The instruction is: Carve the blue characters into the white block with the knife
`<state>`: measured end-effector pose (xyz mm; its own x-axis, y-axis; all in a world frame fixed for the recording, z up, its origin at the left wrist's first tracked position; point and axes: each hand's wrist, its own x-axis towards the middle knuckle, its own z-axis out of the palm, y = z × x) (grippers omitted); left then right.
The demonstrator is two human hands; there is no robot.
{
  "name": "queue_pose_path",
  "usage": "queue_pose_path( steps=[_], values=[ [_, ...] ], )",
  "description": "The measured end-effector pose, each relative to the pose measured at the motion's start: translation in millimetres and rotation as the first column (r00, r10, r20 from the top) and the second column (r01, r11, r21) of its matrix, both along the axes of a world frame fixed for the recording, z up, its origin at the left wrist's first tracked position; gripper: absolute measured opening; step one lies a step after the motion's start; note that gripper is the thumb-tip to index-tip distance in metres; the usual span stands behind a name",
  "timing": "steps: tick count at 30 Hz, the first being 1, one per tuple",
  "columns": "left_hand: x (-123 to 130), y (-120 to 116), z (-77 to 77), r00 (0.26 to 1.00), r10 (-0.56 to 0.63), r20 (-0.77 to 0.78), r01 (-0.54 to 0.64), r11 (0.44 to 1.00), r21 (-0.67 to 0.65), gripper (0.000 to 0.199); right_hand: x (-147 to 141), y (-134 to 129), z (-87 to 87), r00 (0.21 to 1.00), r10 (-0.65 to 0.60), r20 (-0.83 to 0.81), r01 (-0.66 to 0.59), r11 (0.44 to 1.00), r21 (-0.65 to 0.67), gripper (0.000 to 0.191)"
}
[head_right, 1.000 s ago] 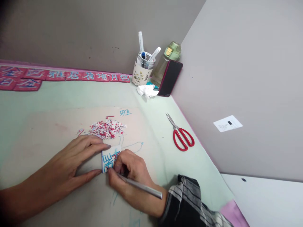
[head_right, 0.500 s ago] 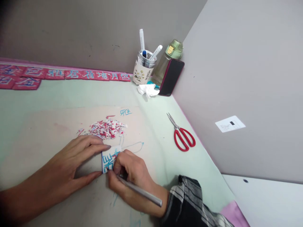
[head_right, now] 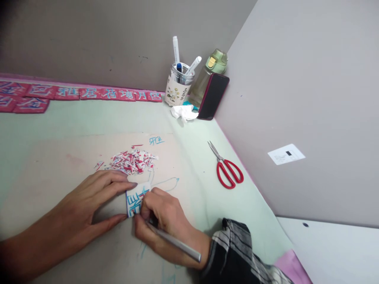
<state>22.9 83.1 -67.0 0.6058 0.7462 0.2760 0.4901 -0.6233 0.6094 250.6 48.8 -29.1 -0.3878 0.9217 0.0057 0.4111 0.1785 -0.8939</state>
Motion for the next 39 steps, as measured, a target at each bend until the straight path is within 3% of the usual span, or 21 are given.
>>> queue_pose_path(
  steps=[9, 17, 21, 26, 31, 39],
  values=[
    [-2, -2, -1.3, 1.000, 0.009, 0.001, -0.009, 1.000, -0.013, 0.039, 1, 2, 3.1, 0.998, 0.054, 0.026, -0.055, 0.998, 0.015, 0.027],
    [-1, -1, -2.1, 0.999, 0.036, 0.002, -0.035, 0.998, -0.043, 0.036, 1, 0, 1.8, 1.000, 0.009, 0.005, -0.009, 1.000, 0.007, 0.026],
    [3, -4, -4.1, 0.996, 0.081, -0.029, -0.079, 0.994, 0.082, 0.036, 0, -2, -2.0, 0.999, -0.030, -0.020, 0.031, 0.999, 0.022, 0.027],
    [3, -2, -5.4, 0.991, 0.098, -0.090, -0.079, 0.976, 0.201, 0.052, 0, -3, -6.2, 0.998, -0.063, -0.030, 0.064, 0.997, 0.036, 0.027],
    [-1, 1, -4.7, 0.996, 0.038, -0.074, -0.029, 0.993, 0.119, 0.047, -1, -4, -7.7, 0.995, -0.097, -0.038, 0.097, 0.995, 0.000, 0.027],
    [7, -6, 3.1, 0.992, 0.101, -0.076, -0.087, 0.982, 0.168, 0.032, -2, -6, -10.0, 0.983, -0.175, -0.050, 0.175, 0.985, 0.004, 0.030]
  ],
)
